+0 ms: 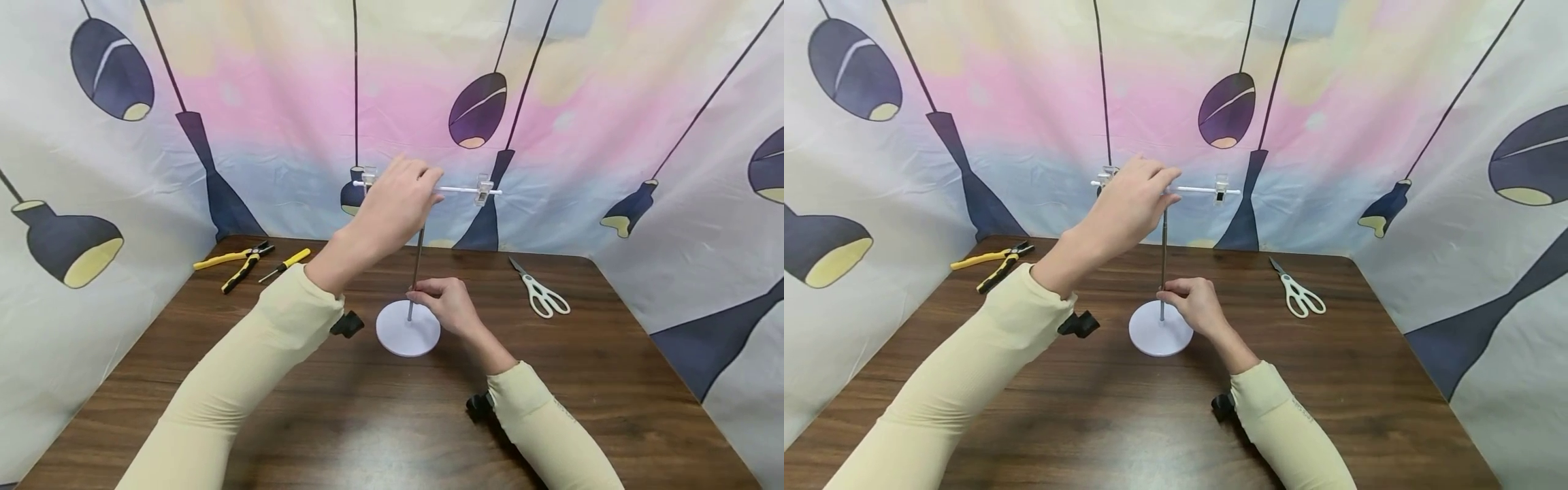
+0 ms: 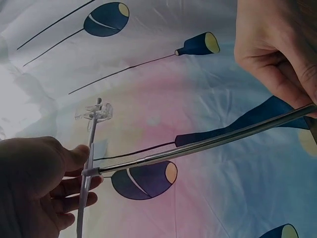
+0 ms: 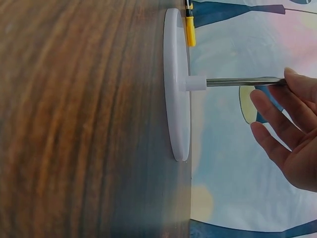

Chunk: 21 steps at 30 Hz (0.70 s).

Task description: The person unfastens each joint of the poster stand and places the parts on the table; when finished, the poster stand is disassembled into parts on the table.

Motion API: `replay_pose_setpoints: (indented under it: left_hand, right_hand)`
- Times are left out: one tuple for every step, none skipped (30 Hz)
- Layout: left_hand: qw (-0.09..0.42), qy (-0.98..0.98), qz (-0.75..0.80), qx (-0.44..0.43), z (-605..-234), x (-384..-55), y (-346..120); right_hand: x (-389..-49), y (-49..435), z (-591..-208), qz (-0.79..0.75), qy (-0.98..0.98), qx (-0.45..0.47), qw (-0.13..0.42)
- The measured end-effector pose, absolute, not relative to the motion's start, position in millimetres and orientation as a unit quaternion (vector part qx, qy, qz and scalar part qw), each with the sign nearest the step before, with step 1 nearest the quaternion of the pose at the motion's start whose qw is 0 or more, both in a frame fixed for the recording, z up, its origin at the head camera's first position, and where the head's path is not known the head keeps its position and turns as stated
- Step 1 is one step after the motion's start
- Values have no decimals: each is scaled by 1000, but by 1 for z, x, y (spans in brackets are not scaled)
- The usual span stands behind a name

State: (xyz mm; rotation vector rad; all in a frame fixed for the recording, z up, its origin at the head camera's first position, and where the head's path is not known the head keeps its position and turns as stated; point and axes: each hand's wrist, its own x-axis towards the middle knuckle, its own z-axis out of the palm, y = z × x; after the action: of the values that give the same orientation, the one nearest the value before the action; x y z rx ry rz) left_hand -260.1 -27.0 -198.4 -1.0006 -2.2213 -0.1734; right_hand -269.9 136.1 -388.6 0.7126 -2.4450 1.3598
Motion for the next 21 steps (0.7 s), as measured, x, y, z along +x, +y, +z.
replay_pose_setpoints:
  left_hand:
    - [346, -855, -63, -381, -199, -261, -27]
    - [348, -856, -60, -377, -200, -262, -26]
    - [347, -858, -58, -374, -200, -263, -26]
    - [346, -859, -56, -373, -202, -263, -25]
    - [345, -860, -55, -372, -203, -264, -25]
    - [344, -861, -56, -371, -204, -264, -25]
    - [343, -862, -57, -370, -205, -265, -24]
    - [342, -862, -60, -369, -206, -265, -24]
    - [343, -862, -63, -368, -207, -265, -24]
    - [345, -861, -66, -367, -207, -265, -24]
    - [345, -862, -69, -366, -208, -266, -24]
    - [346, -862, -71, -365, -208, -266, -24]
    - [345, -862, -72, -364, -208, -266, -23]
    - [343, -863, -72, -364, -207, -266, -23]
    - [341, -865, -72, -362, -207, -266, -23]
    - [339, -867, -70, -359, -207, -266, -23]
    - [339, -869, -68, -355, -207, -266, -23]
    - [338, -871, -67, -351, -206, -266, -23]
    - [337, -873, -66, -346, -206, -266, -23]
    - [336, -875, -66, -342, -206, -265, -23]
    - [334, -878, -66, -338, -206, -265, -23]
  right_hand:
    - [-271, 136, -388, 466, -841, 245, 128]
    - [-271, 135, -388, 465, -841, 244, 128]
    - [-271, 135, -388, 465, -842, 243, 128]
    - [-271, 135, -388, 465, -842, 242, 128]
    - [-271, 135, -387, 465, -842, 239, 129]
    - [-271, 135, -387, 469, -841, 238, 130]
    - [-271, 135, -387, 471, -839, 237, 131]
    - [-270, 134, -387, 474, -838, 236, 132]
    - [-270, 134, -387, 478, -835, 236, 134]
    - [-270, 134, -387, 481, -833, 238, 136]
    - [-270, 133, -387, 484, -831, 238, 136]
    - [-271, 133, -387, 488, -828, 241, 136]
    - [-271, 133, -387, 489, -827, 242, 136]
    - [-271, 133, -388, 488, -827, 243, 137]
    - [-271, 133, -388, 487, -827, 245, 137]
    - [-271, 134, -388, 486, -827, 246, 137]
    - [-271, 134, -388, 484, -828, 247, 138]
    - [-271, 134, -389, 483, -828, 248, 140]
    - [-271, 134, -389, 481, -828, 249, 141]
    - [-271, 134, -389, 480, -829, 250, 143]
    - [-270, 134, -389, 480, -829, 250, 144]
